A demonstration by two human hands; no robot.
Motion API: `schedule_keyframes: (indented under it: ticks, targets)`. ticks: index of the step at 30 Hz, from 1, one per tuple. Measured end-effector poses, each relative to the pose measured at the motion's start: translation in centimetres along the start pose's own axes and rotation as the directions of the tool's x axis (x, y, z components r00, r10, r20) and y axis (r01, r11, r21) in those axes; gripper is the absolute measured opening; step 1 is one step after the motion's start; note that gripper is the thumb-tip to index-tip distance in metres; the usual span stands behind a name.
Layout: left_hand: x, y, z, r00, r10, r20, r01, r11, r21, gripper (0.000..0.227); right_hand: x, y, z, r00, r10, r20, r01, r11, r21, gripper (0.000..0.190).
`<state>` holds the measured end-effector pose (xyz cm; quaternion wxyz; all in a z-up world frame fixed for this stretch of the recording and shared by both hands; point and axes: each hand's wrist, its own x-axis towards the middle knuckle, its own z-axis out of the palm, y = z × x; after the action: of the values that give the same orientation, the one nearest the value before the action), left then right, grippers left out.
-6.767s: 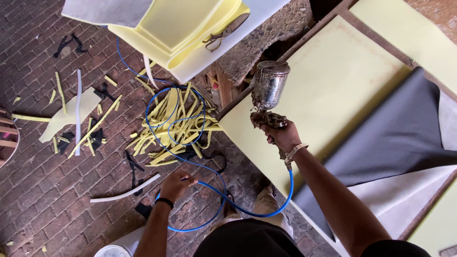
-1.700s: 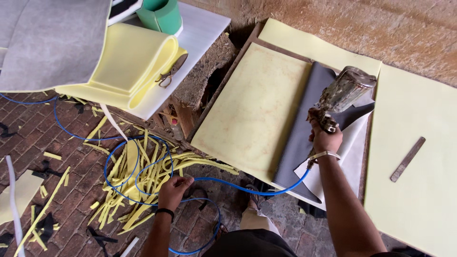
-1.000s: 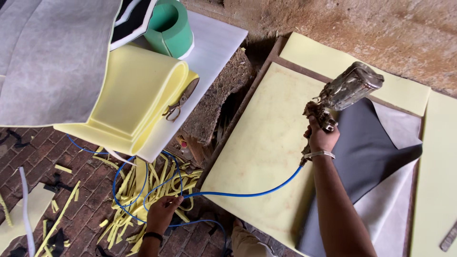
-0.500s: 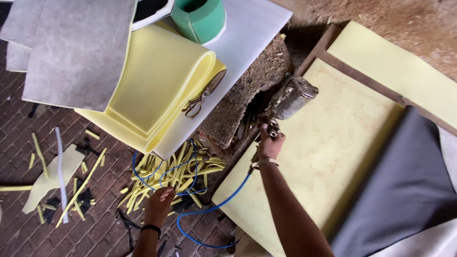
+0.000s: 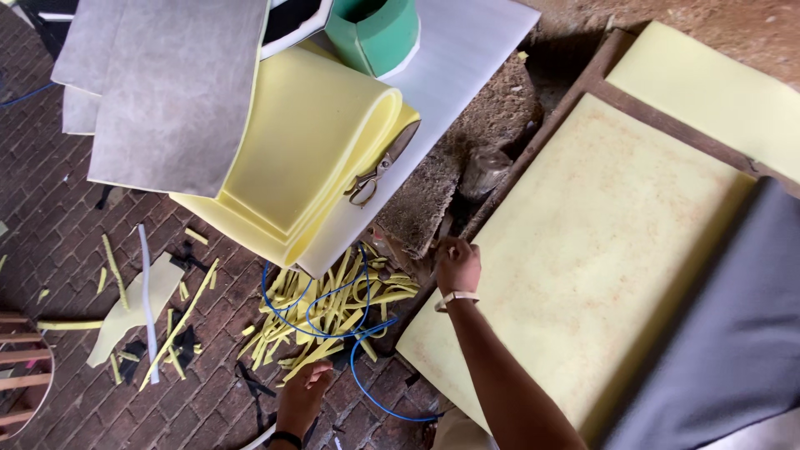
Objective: The person unfolds a yellow foam sheet on a workbench, retrieves a piece of grey fabric, and places it on the foam. They smooth the fabric, cut the foam with a knife, and use a spray gun to apply adhesive before pressing the fabric onto the foam.
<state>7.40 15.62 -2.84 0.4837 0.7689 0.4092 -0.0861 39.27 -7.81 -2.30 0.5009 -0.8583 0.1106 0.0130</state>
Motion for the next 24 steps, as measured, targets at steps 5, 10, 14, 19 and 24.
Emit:
schedule_keyframes:
  ticks: [5, 10, 14, 19, 24]
  targets:
    - [0.7, 2.0, 2.0, 0.981, 0.179, 0.074, -0.175, 0.983, -0.062, 0.029, -4.0, 4.8, -7.6, 0.997, 0.046, -0.057, -0.045, 0.999, 0.010, 0.020]
    - [-1.2, 4.3, 5.0, 0.937, 0.300, 0.178, -0.283, 0.953, -0.112, 0.029, -6.9, 10.2, -20.5, 0.957, 0.080, -0.279, -0.111, 0.989, -0.095, 0.022]
    - [-3.3, 4.9, 8.3, 0.903, 0.313, 0.294, -0.298, 0.950, -0.097, 0.030, -12.8, 15.2, -30.7, 0.902, 0.169, -0.397, -0.222, 0.971, -0.091, 0.022]
    - [-7.3, 4.8, 14.6, 0.792, 0.462, 0.399, -0.450, 0.884, -0.129, 0.029, -22.9, 22.2, -38.1, 0.872, 0.376, -0.313, -0.417, 0.906, -0.074, 0.034]
    - [-12.9, 5.2, 19.9, 0.746, 0.419, 0.519, -0.476, 0.879, -0.025, 0.027, -29.3, 27.0, -42.0, 0.840, 0.465, -0.278, -0.488, 0.873, -0.014, 0.039]
